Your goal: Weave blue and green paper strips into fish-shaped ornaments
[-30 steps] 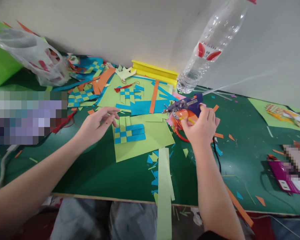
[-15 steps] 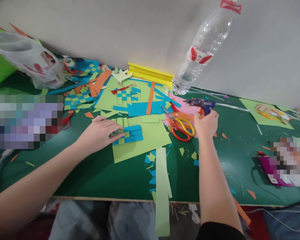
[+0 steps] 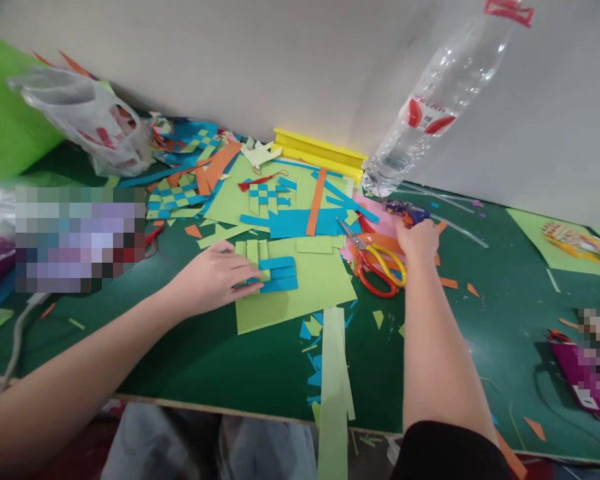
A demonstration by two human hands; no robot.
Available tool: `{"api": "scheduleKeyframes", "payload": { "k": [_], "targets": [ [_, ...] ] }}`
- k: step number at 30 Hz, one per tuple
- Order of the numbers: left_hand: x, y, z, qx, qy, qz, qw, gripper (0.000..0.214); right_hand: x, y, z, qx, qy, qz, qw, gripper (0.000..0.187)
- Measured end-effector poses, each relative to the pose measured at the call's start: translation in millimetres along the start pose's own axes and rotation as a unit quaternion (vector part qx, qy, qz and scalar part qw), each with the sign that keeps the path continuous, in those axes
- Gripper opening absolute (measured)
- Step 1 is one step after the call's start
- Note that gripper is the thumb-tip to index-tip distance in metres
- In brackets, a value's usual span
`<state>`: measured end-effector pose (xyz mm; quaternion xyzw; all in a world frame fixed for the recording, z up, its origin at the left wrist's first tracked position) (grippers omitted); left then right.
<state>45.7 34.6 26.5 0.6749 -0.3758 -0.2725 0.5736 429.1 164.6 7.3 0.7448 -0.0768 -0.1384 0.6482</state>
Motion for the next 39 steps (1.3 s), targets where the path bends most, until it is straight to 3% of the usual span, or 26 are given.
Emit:
{"api": "scheduleKeyframes", "payload": {
  "k": [3,5,6,7,9,12,16,22,24,27,33,36,39],
  "targets": [
    [3,1.6,0,0.006,-0.015,-0.010,1.000,0.024,-8,33,17,0.077,-0.077,-0.007,0.994,0.065],
    [3,4.1,0,0.012,-0.014,-0.014,1.000,0.025,-28,66,36,0.142,-0.035,-0.023,0.989,0.051],
    [3,6.0,0,0.017,-0.011,-0.016,1.000,0.027,-39,79,46,0.148,0.001,-0.027,0.989,0.040],
    [3,8.0,0,0.024,-0.009,-0.018,1.000,0.028,-50,86,55,0.117,0.038,-0.038,0.992,0.033],
    [3,11.2,1,0.033,-0.006,-0.020,0.999,0.031,-62,81,74,-0.008,0.065,-0.059,0.996,0.029],
    [2,12.0,2,0.031,0.001,-0.025,0.999,0.033,-65,52,106,-0.147,0.070,0.045,0.986,0.032],
    [-2,7.7,2,0.015,0.014,-0.029,0.999,0.032,-58,24,124,-0.146,0.096,0.116,0.978,0.036],
    [-6,1.2,3,0.003,0.022,-0.018,1.000,0.030,-45,10,111,-0.194,0.079,0.047,0.977,0.032],
    [-5,-1.8,3,-0.009,0.016,-0.019,1.000,0.031,-45,12,110,-0.179,0.080,0.038,0.980,0.036],
    [-4,-6.9,2,-0.033,0.006,-0.014,0.999,0.033,-43,23,114,-0.110,0.069,0.047,0.990,0.045],
    [-7,-16.6,2,-0.072,0.009,0.000,0.997,0.033,-43,54,126,0.018,0.029,-0.008,0.999,0.045],
    [-8,-18.1,3,-0.079,0.012,0.010,0.997,0.031,-58,65,136,0.071,0.092,-0.076,0.990,0.041],
    [-8,-17.9,3,-0.081,0.015,0.018,0.996,0.030,-78,67,148,0.086,0.161,-0.093,0.979,0.037]
  ]
}}
Point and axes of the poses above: each hand's wrist, its own z-axis away from the middle knuckle, its own y-axis out of the back of the hand, x = y × z, the point moved 7 cm from there along -z, towards the middle knuckle, and after that the axes turned 10 degrees about -x, right-handed, at the moved point
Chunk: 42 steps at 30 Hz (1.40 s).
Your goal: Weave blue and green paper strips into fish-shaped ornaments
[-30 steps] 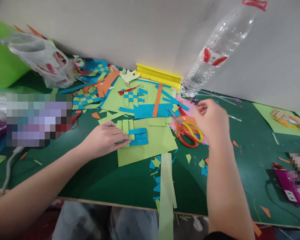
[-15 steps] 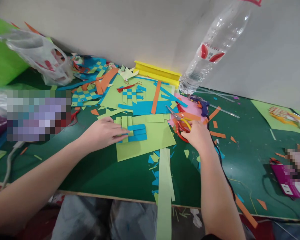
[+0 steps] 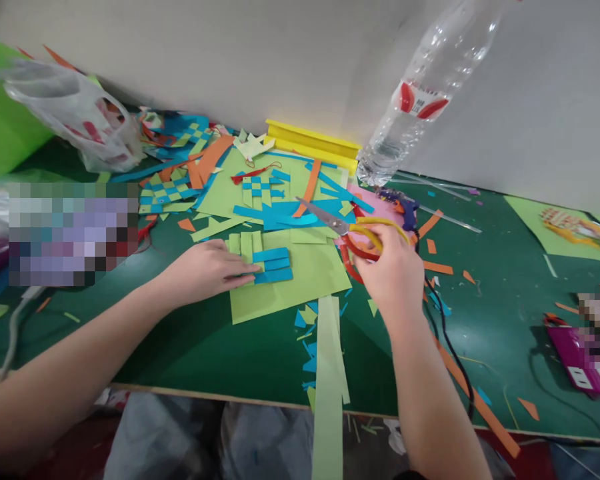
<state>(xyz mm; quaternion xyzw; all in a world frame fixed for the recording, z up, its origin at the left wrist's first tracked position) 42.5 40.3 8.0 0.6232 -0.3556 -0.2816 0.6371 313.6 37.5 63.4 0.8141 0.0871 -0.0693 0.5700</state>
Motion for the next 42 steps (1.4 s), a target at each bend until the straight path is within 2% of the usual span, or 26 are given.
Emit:
{"api": "scheduleKeyframes", "payload": {
  "k": [6,9,12,16,21,25,28,35,37,40,42],
  "targets": [
    [1,-0.3,0,0.004,-0.004,-0.016,1.000,0.029,-31,-21,11,-0.070,0.062,0.015,0.995,0.033],
    [2,1.6,1,0.018,-0.009,-0.007,1.000,0.027,-34,-28,11,-0.088,0.076,-0.001,0.993,0.032],
    [2,3.4,0,0.021,-0.007,-0.001,1.000,0.026,-20,-28,5,-0.073,0.040,0.002,0.997,0.033],
    [3,3.3,0,0.014,-0.003,-0.007,1.000,0.028,12,-26,-8,-0.062,-0.023,0.046,0.997,0.039],
    [2,-0.6,0,0.002,0.001,-0.022,1.000,0.030,53,-30,-16,-0.107,-0.119,0.099,0.982,0.057],
    [1,-1.5,0,-0.004,0.007,-0.029,1.000,0.031,69,-36,-16,-0.151,-0.168,0.065,0.972,0.067],
    [2,1.1,1,0.006,0.001,-0.021,1.000,0.030,59,-33,-16,-0.129,-0.139,0.026,0.982,0.064],
    [0,13.0,2,0.064,0.020,-0.001,0.998,0.027,7,-28,-9,-0.083,-0.021,-0.043,0.995,0.060],
    [-5,20.3,2,0.091,0.046,-0.003,0.995,0.029,-1,-28,-6,-0.066,-0.005,-0.035,0.997,0.063],
    [-19,30.8,5,0.134,0.121,-0.014,0.984,0.033,-7,-33,-3,-0.059,0.020,-0.022,0.998,0.063],
    [-31,30.8,6,0.136,0.170,-0.015,0.976,0.037,-9,-36,-2,-0.064,0.035,-0.016,0.997,0.062]
  ]
}}
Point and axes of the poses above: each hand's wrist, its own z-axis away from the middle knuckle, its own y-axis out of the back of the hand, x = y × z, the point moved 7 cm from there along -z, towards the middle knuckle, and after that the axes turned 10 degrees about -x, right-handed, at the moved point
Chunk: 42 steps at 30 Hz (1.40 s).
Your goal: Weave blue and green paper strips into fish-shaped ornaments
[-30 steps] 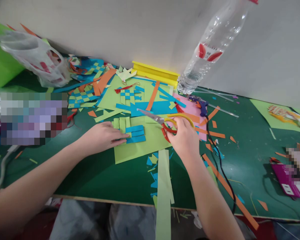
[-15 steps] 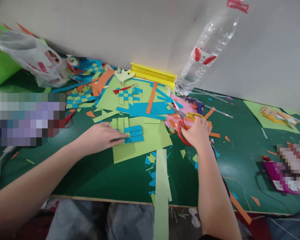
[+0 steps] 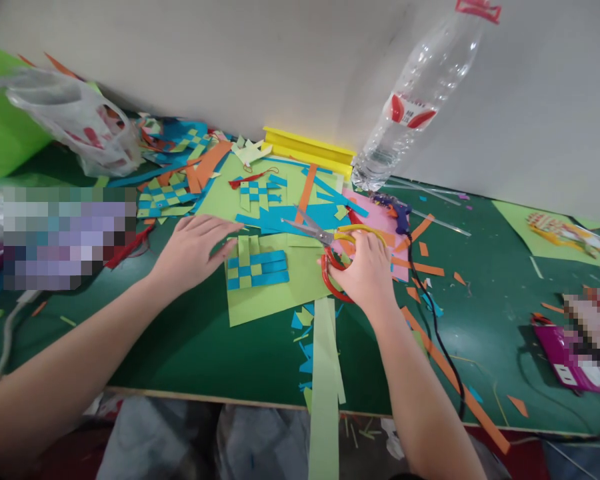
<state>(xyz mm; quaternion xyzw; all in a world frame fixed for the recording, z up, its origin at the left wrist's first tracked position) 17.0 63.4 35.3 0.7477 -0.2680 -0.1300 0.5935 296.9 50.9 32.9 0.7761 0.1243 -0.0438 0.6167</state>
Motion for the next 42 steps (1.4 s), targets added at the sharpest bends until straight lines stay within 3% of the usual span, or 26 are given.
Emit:
{"api": "scheduleKeyframes", "payload": {
  "k": [8,12,17,23,26,29,32,36,42],
  "targets": [
    [-24,-40.1,-5,-0.134,0.044,-0.009,0.990,0.051,14,1,-3,-0.016,-0.039,0.099,0.994,0.053],
    [-25,-39.1,-3,-0.126,0.056,-0.028,0.990,0.054,38,21,-2,0.004,-0.130,0.146,0.981,0.056],
    [-26,-34.4,0,-0.092,0.073,-0.059,0.991,0.055,76,49,4,0.023,-0.275,0.115,0.954,0.055],
    [-34,-34.5,3,-0.067,0.099,-0.058,0.991,0.056,99,53,7,-0.009,-0.344,0.099,0.934,0.049],
    [-34,-33.5,3,-0.058,0.104,-0.057,0.991,0.056,91,42,3,-0.028,-0.302,0.047,0.952,0.042],
    [-26,-28.2,3,-0.044,0.091,-0.056,0.993,0.056,63,32,-3,-0.015,-0.194,0.006,0.981,0.042],
    [-9,-19.9,0,-0.034,0.034,-0.042,0.998,0.051,27,22,-5,-0.010,-0.048,-0.015,0.999,0.042],
    [13,-7.7,-2,-0.011,-0.063,-0.016,0.998,0.033,-9,5,-1,-0.061,0.097,0.015,0.993,0.037],
    [29,-7.1,2,-0.006,-0.153,0.018,0.988,0.026,-28,-4,6,-0.100,0.146,0.061,0.982,0.031]
  ]
}}
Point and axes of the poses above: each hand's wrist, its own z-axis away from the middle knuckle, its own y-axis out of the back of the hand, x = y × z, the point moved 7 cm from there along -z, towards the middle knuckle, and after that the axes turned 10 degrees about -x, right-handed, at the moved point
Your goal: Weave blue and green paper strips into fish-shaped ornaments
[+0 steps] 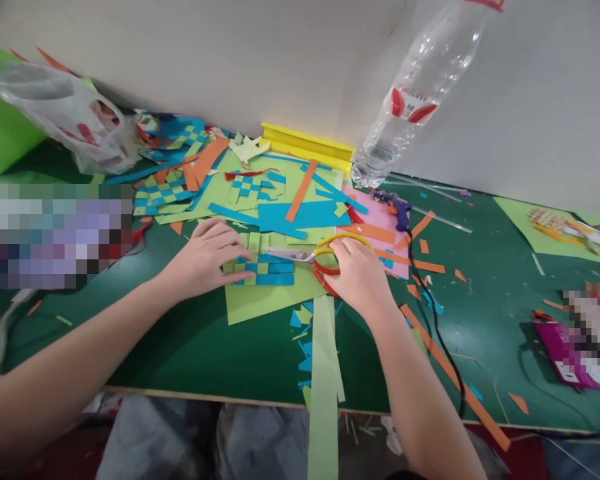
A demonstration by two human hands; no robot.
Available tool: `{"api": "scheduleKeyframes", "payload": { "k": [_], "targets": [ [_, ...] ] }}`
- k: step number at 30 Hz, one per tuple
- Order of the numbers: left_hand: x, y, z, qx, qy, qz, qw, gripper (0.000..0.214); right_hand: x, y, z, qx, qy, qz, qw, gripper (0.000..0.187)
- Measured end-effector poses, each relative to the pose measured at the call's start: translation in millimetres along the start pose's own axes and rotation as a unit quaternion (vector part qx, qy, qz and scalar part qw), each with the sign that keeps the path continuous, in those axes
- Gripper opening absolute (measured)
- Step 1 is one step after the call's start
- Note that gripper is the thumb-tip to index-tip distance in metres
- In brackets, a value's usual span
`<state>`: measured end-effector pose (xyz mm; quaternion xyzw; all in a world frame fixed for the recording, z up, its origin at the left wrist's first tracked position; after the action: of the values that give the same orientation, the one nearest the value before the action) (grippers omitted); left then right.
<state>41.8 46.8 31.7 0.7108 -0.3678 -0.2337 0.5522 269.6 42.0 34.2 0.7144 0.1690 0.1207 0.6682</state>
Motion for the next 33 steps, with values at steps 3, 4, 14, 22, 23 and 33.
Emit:
{"api": "scheduleKeyframes", "payload": {
  "k": [3,4,14,22,23,33],
  "targets": [
    [2,-5.8,-1,-0.011,-0.012,0.004,1.000,0.028,-1,-1,0,-0.004,0.005,0.010,1.000,0.032],
    [2,-7.9,-1,-0.017,-0.014,0.006,1.000,0.027,-1,-1,0,-0.006,0.006,0.014,1.000,0.032],
    [1,-15.4,-2,-0.050,-0.006,0.031,0.998,0.025,16,-4,2,-0.041,-0.011,0.017,0.999,0.036],
    [2,-16.4,-3,-0.054,-0.006,0.027,0.998,0.028,20,6,4,-0.020,0.006,0.041,0.999,0.038],
    [2,-15.3,-2,-0.051,-0.008,0.026,0.998,0.028,20,8,4,-0.012,0.000,0.037,0.999,0.037],
    [-16,-2.9,5,-0.017,0.050,0.016,0.998,0.019,16,7,5,-0.031,-0.024,-0.002,0.999,0.034]
  ]
}}
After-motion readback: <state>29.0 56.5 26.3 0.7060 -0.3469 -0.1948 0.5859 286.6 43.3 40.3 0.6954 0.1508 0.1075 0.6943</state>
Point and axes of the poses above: each hand's wrist, its own z-axis away from the middle knuckle, its own y-axis out of the back of the hand, x = y × z, the point moved 7 cm from there along -z, towards the middle knuckle, and after that the axes turned 10 degrees about -x, right-handed, at the moved point
